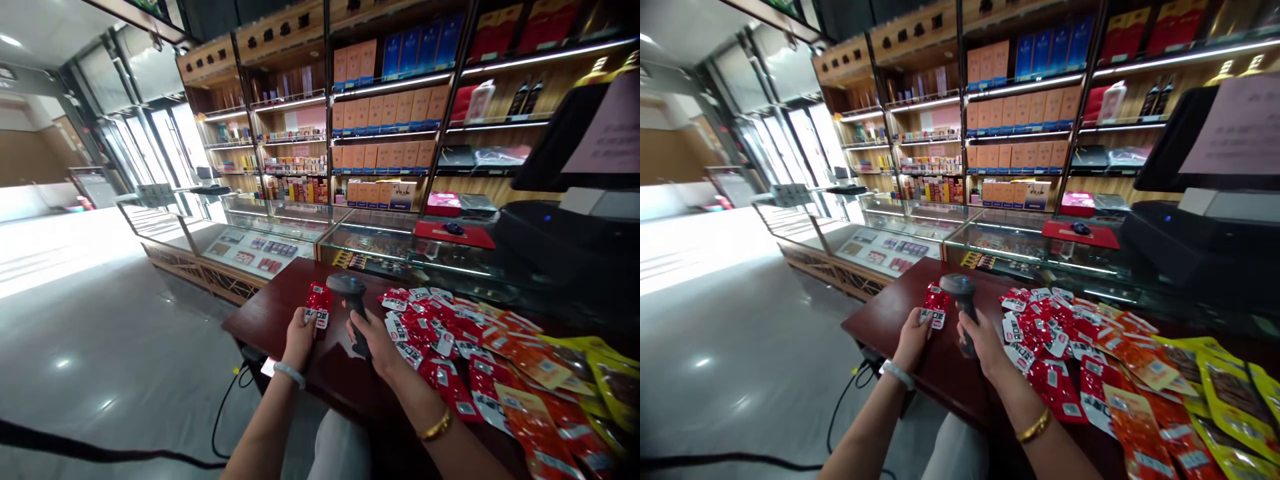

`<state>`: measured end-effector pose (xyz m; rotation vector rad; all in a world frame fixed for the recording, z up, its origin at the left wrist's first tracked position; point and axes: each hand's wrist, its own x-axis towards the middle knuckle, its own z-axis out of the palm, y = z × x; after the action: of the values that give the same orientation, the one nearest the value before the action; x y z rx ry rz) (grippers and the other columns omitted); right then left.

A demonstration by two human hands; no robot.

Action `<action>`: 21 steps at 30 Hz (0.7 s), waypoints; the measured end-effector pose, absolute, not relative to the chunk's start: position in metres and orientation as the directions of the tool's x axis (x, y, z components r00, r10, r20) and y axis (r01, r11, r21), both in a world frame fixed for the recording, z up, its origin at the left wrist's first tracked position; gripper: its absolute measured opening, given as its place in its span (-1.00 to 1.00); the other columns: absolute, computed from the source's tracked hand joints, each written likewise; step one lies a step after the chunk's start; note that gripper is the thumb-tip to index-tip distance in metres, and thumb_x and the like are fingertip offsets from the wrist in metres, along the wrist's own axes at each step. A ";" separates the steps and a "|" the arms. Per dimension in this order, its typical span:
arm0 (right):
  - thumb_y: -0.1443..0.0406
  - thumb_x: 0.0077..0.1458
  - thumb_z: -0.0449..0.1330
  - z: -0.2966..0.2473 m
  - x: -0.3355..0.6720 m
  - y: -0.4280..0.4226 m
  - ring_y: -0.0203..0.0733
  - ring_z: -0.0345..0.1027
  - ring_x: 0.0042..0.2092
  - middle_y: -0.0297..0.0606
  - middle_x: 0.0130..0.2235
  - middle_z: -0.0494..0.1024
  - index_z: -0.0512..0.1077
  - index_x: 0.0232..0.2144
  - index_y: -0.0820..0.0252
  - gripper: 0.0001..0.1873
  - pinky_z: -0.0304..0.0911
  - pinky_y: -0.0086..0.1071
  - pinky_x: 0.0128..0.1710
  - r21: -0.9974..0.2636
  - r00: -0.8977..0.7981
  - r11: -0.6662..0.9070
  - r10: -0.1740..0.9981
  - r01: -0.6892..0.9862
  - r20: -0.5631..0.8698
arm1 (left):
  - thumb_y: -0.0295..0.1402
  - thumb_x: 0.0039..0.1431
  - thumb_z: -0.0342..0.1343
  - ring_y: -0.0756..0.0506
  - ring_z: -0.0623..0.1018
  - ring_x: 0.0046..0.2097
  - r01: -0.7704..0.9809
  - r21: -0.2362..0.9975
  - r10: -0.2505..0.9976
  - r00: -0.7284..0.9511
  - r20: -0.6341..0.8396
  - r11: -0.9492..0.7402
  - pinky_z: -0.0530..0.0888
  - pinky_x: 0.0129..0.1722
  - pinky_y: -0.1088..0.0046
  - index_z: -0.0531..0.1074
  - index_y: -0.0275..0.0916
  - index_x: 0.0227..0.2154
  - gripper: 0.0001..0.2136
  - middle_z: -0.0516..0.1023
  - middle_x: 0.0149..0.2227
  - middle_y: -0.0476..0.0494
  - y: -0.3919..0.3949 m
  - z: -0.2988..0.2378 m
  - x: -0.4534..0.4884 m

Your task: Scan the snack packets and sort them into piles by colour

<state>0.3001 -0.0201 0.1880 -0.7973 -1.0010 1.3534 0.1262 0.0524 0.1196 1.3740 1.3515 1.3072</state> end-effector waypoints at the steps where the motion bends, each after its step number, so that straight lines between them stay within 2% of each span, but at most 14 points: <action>1: -0.06 -0.01 0.31 0.183 0.297 -0.020 -0.33 0.09 -0.57 -0.50 -0.60 0.30 0.42 -0.15 0.18 -0.48 0.04 -0.45 -0.55 -0.925 -0.037 0.089 0.993 -0.370 0.110 | -0.14 0.15 0.03 0.05 0.37 -0.50 0.182 0.976 0.985 -0.105 0.138 -0.118 0.33 -0.48 0.57 0.25 -0.17 -0.32 -0.79 0.39 -0.48 0.06 0.053 0.119 0.126; 6: -0.07 0.02 0.27 0.167 0.289 -0.019 -0.33 0.11 -0.57 -0.47 -0.60 0.30 0.39 -0.39 0.19 -0.56 0.04 -0.43 -0.54 -0.969 0.019 0.124 0.992 -0.215 0.122 | -0.16 0.18 0.02 0.02 0.39 -0.48 0.232 0.964 0.977 -0.136 0.163 -0.129 0.34 -0.46 0.55 0.26 -0.17 -0.34 -0.82 0.39 -0.50 0.05 0.050 0.122 0.127; 11: -0.11 0.00 0.26 0.164 0.292 -0.019 -0.32 0.09 -0.57 -0.48 -0.61 0.28 0.38 -0.39 0.17 -0.53 0.04 -0.42 -0.55 -0.967 0.012 0.112 0.994 -0.227 0.112 | -0.18 0.16 0.03 0.00 0.45 -0.46 0.296 0.951 0.974 -0.174 0.148 -0.092 0.35 -0.44 0.52 0.27 -0.16 -0.35 -0.83 0.45 -0.48 0.02 0.047 0.127 0.130; 14: -0.10 0.03 0.24 0.169 0.300 -0.026 -0.32 0.11 -0.56 -0.47 -0.60 0.29 0.36 -0.43 0.16 -0.55 0.04 -0.42 -0.55 -0.972 -0.010 0.116 0.993 -0.204 0.120 | -0.19 0.17 0.02 -0.04 0.49 -0.44 0.401 0.915 0.972 -0.199 0.124 -0.035 0.35 -0.42 0.49 0.31 -0.17 -0.33 -0.83 0.50 -0.46 -0.03 0.052 0.131 0.131; 17: -0.06 0.07 0.23 0.176 0.314 -0.041 -0.32 0.13 -0.54 -0.45 -0.56 0.32 0.39 -0.38 0.17 -0.59 0.06 -0.42 -0.53 -0.980 -0.032 0.133 0.990 -0.150 0.139 | -0.21 0.19 0.01 -0.11 0.55 -0.34 0.579 0.814 0.966 -0.232 0.112 0.045 0.36 -0.36 0.44 0.35 -0.20 -0.29 -0.82 0.56 -0.39 -0.15 0.069 0.139 0.131; 21: -0.04 0.07 0.24 0.176 0.337 -0.065 -0.28 0.15 -0.53 -0.44 -0.56 0.32 0.44 -0.22 0.15 -0.58 0.09 -0.40 -0.52 -0.992 0.057 0.104 0.993 -0.077 0.100 | -0.20 0.18 0.02 -0.26 0.57 -0.14 0.787 0.607 0.976 -0.202 0.085 0.110 0.36 -0.24 0.33 0.41 -0.26 -0.29 -0.78 0.59 -0.23 -0.36 0.096 0.153 0.129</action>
<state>0.3374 -0.0647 0.1760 -1.1011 -1.1592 1.1326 0.1292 0.0964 0.1534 1.7254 2.0575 0.7800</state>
